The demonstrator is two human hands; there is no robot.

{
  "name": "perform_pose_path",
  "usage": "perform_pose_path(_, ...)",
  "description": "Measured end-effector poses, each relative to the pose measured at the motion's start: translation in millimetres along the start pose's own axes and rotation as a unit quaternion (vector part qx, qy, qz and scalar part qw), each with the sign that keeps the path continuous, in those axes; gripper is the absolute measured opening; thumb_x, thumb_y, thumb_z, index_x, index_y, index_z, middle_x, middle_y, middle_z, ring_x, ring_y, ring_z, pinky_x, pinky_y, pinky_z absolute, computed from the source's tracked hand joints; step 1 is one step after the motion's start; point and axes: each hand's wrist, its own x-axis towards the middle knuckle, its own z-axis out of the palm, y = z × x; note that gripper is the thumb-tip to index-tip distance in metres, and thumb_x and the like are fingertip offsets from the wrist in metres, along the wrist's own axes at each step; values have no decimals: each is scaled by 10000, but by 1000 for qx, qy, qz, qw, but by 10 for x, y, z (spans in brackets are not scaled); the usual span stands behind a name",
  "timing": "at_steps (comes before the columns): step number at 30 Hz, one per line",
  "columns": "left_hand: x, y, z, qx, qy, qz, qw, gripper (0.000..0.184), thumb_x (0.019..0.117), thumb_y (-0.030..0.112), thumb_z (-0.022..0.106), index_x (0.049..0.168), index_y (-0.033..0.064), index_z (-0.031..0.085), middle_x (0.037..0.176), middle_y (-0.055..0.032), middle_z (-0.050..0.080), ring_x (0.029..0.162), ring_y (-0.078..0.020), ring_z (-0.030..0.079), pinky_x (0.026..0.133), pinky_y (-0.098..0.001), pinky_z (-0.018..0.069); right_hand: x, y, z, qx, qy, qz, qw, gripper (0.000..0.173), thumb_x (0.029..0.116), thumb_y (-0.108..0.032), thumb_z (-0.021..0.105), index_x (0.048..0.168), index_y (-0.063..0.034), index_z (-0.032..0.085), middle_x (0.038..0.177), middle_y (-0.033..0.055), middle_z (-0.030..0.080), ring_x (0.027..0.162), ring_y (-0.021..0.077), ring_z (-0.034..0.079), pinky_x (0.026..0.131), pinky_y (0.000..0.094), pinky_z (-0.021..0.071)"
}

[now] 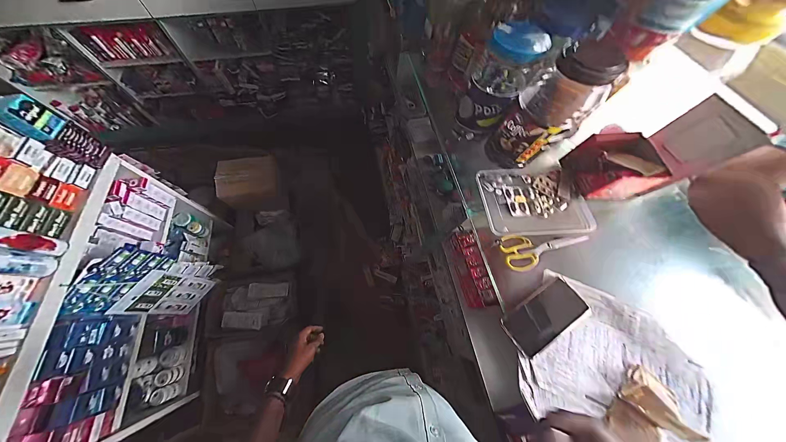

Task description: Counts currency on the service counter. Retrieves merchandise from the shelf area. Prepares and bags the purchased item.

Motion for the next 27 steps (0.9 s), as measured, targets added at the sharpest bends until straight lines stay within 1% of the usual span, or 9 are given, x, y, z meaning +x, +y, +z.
perform_pose_path(1, 212, 88, -107, -15, -4, 5, 1000, 363, 1037, 192, 603, 1354, 16, 586, 1082, -182, 701, 837, -252, 694, 721, -423, 581, 248, 160, 326, 11, -44, 22, 999, 181, 968, -143, 691, 1119, -231, 737, 991, -108, 743, 786, 11, 677, 700, 214, 590)
perform_pose_path(5, 1296, 782, -631, -15, -33, 103, 994, 378, 1021, 224, 619, 1347, 35, 596, 1072, -165, 698, 819, -217, 678, 711, -393, 570, 1384, 745, 1321, -47, -187, 42, 980, 193, 933, -7, 679, 1125, 4, 699, 1013, 12, 754, 878, 59, 710, 819, 273, 610)
perform_pose_path(9, 1980, 1797, -1295, 20, -50, 178, 982, 396, 1026, 231, 592, 1367, 29, 591, 1136, -189, 675, 961, -260, 675, 890, -436, 555, 2596, 1115, 2169, -183, -192, 101, 959, 220, 949, -181, 694, 1134, -68, 727, 986, 8, 760, 886, 84, 721, 829, 311, 610)
perform_pose_path(14, 2475, 2622, -1976, -89, -61, 240, 965, 364, 1014, 127, 557, 1328, -58, 565, 1049, -167, 636, 869, -174, 601, 818, -328, 514, 3852, 1496, 2967, -343, -240, 166, 893, 336, 982, -336, 658, 1223, -109, 714, 1038, 66, 750, 931, 188, 717, 886, 451, 570)
perform_pose_path(16, 2686, 2737, -2212, -135, -49, 234, 962, 345, 1004, 99, 570, 1305, -71, 577, 1022, -153, 636, 834, -142, 597, 786, -298, 519, 4267, 1730, 3155, -370, -275, 207, 863, 360, 992, -360, 643, 1260, -124, 691, 1069, 90, 744, 971, 227, 717, 918, 489, 557)
perform_pose_path(20, 3260, 2666, -2545, -169, -12, 161, 972, 345, 985, 148, 614, 1290, -14, 621, 994, -122, 692, 804, -136, 653, 736, -310, 554, 5030, 2316, 3304, -362, -303, 292, 832, 338, 997, -288, 658, 1266, -84, 679, 1102, 111, 735, 995, 225, 713, 941, 454, 566)
perform_pose_path(23, 3700, 2712, -2796, -195, 5, 77, 978, 360, 1026, 163, 585, 1340, -13, 589, 1114, -174, 695, 922, -217, 691, 807, -394, 585, 5828, 2613, 3501, -424, -339, 323, 775, 358, 1004, -272, 642, 1268, -33, 677, 1148, 179, 712, 1065, 297, 684, 990, 495, 514)
perform_pose_path(26, 4258, 2887, -3088, -171, 17, 32, 985, 382, 1057, 185, 531, 1392, 4, 559, 1242, -219, 660, 1057, -307, 686, 899, -486, 576, 6861, 2893, 3732, -441, -374, 317, 752, 362, 1017, -240, 625, 1304, -23, 656, 1206, 201, 693, 1130, 327, 663, 1034, 513, 491)
perform_pose_path(27, 4449, 2969, -3192, -154, 28, 5, 988, 373, 1064, 187, 523, 1392, 14, 565, 1245, -223, 665, 1059, -326, 691, 891, -507, 579, 7228, 3037, 3836, -440, -380, 314, 751, 357, 1020, -247, 614, 1307, -40, 661, 1201, 186, 700, 1127, 311, 666, 1027, 505, 496)
